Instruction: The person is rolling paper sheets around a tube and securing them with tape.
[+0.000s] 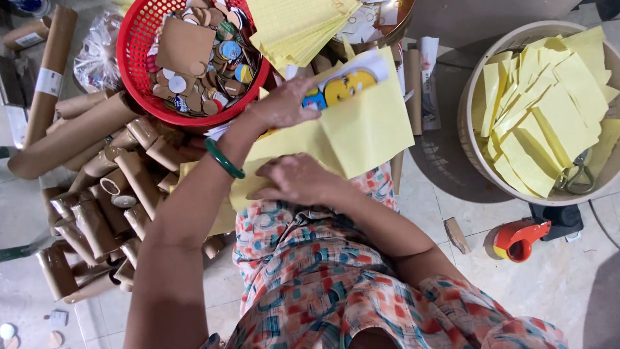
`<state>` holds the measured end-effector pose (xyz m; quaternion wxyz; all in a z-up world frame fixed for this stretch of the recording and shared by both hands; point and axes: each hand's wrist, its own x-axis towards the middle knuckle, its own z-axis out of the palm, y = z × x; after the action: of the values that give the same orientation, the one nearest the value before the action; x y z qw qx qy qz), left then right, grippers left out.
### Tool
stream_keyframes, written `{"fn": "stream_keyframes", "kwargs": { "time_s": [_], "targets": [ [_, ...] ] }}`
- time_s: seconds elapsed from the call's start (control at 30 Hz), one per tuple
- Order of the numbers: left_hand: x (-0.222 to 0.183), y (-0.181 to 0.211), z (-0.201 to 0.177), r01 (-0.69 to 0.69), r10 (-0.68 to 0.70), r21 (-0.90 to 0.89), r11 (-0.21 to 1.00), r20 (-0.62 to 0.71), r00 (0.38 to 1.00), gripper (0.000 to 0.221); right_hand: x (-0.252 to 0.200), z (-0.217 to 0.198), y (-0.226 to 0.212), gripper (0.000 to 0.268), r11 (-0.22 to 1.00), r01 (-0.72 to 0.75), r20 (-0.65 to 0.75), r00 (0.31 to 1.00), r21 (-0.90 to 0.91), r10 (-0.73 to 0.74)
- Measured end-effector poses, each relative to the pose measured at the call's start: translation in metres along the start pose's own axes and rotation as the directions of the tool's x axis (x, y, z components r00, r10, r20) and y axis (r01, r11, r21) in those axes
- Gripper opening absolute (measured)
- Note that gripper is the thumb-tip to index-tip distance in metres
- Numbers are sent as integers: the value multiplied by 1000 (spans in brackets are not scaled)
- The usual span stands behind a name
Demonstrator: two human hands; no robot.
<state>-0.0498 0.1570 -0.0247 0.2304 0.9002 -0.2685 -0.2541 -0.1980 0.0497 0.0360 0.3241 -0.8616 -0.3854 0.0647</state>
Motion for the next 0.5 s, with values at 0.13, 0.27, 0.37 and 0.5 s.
{"fn": "stream_keyframes", "kwargs": {
  "time_s": [0.13, 0.27, 0.37, 0.5],
  "targets": [
    [-12, 2, 12, -4, 7, 59, 998, -47, 999, 79, -13, -60, 33, 24, 952, -81, 28, 997, 294, 76],
    [-41, 40, -11, 77, -76, 51, 996, -23, 997, 64, -21, -93, 122, 16, 951, -66, -454, 867, 302, 204],
    [-42, 18, 8, -61, 86, 142, 988, -178, 980, 63, -16, -108, 204, 20, 978, -194, -475, 855, 82, 209],
    [-52, 21, 2, -88, 128, 207, 974, -188, 974, 61, -22, -118, 243, 30, 911, -412, -220, 886, 33, 409]
  ]
}}
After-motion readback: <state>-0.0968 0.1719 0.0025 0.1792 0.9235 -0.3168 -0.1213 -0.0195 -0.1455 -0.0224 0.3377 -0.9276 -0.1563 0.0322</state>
